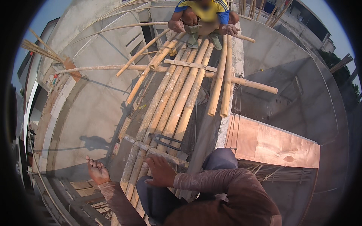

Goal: The person secures bamboo poles to a concrete structure using wire and pliers, and then positions additional bamboo poles for the scaffolding.

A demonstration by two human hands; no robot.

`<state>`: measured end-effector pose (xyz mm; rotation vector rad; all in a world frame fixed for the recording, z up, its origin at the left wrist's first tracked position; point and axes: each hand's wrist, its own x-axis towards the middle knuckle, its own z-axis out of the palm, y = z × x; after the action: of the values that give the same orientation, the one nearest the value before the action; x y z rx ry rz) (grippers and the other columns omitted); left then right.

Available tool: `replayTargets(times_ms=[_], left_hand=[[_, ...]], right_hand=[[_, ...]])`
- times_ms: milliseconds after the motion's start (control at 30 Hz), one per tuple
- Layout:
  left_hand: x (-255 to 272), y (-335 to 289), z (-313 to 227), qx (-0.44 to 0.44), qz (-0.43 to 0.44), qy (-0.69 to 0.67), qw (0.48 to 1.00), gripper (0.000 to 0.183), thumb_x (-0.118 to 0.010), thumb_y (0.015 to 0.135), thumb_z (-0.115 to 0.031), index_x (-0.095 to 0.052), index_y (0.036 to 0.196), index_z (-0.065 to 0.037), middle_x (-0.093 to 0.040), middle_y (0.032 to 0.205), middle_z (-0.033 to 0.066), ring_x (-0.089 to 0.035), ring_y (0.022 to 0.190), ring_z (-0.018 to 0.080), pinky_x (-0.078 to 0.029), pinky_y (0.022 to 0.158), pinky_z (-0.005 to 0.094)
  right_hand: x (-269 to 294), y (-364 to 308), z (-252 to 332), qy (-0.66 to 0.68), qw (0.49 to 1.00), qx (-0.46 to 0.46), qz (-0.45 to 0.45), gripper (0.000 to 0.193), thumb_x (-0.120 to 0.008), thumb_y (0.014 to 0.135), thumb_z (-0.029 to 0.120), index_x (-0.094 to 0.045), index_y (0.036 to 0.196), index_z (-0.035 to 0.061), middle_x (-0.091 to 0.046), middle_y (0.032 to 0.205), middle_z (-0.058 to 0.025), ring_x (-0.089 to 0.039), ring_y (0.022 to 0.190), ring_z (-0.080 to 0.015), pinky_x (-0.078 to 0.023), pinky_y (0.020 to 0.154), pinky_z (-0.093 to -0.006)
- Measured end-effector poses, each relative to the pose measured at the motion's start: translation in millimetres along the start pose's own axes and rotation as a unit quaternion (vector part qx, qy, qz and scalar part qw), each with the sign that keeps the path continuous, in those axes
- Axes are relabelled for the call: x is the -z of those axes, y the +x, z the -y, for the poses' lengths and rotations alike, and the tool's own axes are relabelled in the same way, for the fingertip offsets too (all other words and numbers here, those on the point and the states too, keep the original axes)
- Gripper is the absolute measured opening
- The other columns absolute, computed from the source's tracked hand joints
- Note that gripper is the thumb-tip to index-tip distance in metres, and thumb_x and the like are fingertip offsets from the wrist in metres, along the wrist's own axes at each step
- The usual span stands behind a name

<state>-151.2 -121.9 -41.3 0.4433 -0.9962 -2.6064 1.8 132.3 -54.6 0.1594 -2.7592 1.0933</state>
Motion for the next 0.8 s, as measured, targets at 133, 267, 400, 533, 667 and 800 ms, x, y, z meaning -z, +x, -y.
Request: replayTargets(times_ms=[133, 267, 400, 533, 667, 800], left_hand=[[-8, -11, 12, 0.033, 0.039, -0.022, 0.998, 0.042, -0.054, 0.101, -0.023, -0.045, 0.136, -0.001, -0.043, 0.079, -0.0047, -0.033, 0.059, 0.0042, -0.029, 0.047, 0.0202], [-15, -28, 20, 0.034, 0.034, 0.026, 0.999, 0.044, -0.055, 0.1, -0.024, -0.045, 0.137, 0.0, -0.043, 0.079, -0.0049, -0.034, 0.06, 0.0039, -0.029, 0.047, 0.0198], [-5, -26, 23, 0.048, 0.072, 0.018, 0.996, 0.043, -0.054, 0.101, -0.024, -0.046, 0.136, 0.0, -0.042, 0.079, -0.0048, -0.035, 0.061, 0.0034, -0.03, 0.048, 0.0191], [-20, -36, 5, -0.016, -0.002, 0.085, 0.996, 0.039, -0.053, 0.101, -0.025, -0.049, 0.132, -0.001, -0.042, 0.08, -0.0049, -0.038, 0.063, 0.0032, -0.035, 0.052, 0.0187], [0, -33, -11, -0.056, 0.032, 0.09, 0.994, 0.038, -0.055, 0.101, -0.027, -0.053, 0.13, -0.003, -0.047, 0.082, -0.0047, -0.045, 0.068, 0.0033, -0.042, 0.059, 0.0196], [-28, -47, -12, -0.01, 0.061, 0.12, 0.991, 0.038, -0.057, 0.1, -0.028, -0.055, 0.127, -0.001, -0.052, 0.081, -0.0041, -0.048, 0.069, 0.0046, -0.044, 0.063, 0.0222]], right_hand=[[24, 18, 1, 0.01, 0.999, 0.015, -0.047, 0.068, -0.08, 0.071, 0.026, -0.048, 0.127, 0.0041, -0.05, 0.116, -0.0183, -0.051, 0.109, -0.0364, -0.036, 0.101, -0.0472], [40, 21, 5, -0.018, 0.996, 0.05, -0.065, 0.059, -0.078, 0.071, 0.02, -0.053, 0.122, 0.0041, -0.052, 0.115, -0.018, -0.051, 0.109, -0.0362, -0.038, 0.097, -0.0451], [17, 24, -21, -0.043, 0.979, 0.162, -0.117, 0.047, -0.073, 0.081, 0.024, -0.055, 0.119, 0.0035, -0.059, 0.108, -0.0121, -0.059, 0.098, -0.0289, -0.046, 0.089, -0.0399], [34, 34, -10, 0.377, 0.82, -0.192, 0.386, 0.032, -0.063, 0.094, 0.033, -0.059, 0.107, 0.0033, -0.06, 0.081, -0.0014, -0.057, 0.067, -0.014, -0.047, 0.062, -0.0285], [39, 42, -11, 0.642, 0.642, -0.274, 0.318, 0.029, -0.058, 0.099, 0.037, -0.059, 0.101, 0.0073, -0.046, 0.069, 0.0056, -0.041, 0.056, -0.0062, -0.038, 0.053, -0.024], [50, 29, -12, 0.726, 0.514, -0.271, 0.369, 0.031, -0.054, 0.101, 0.036, -0.063, 0.1, 0.0067, -0.047, 0.067, 0.0065, -0.044, 0.058, -0.005, -0.039, 0.054, -0.0238]])
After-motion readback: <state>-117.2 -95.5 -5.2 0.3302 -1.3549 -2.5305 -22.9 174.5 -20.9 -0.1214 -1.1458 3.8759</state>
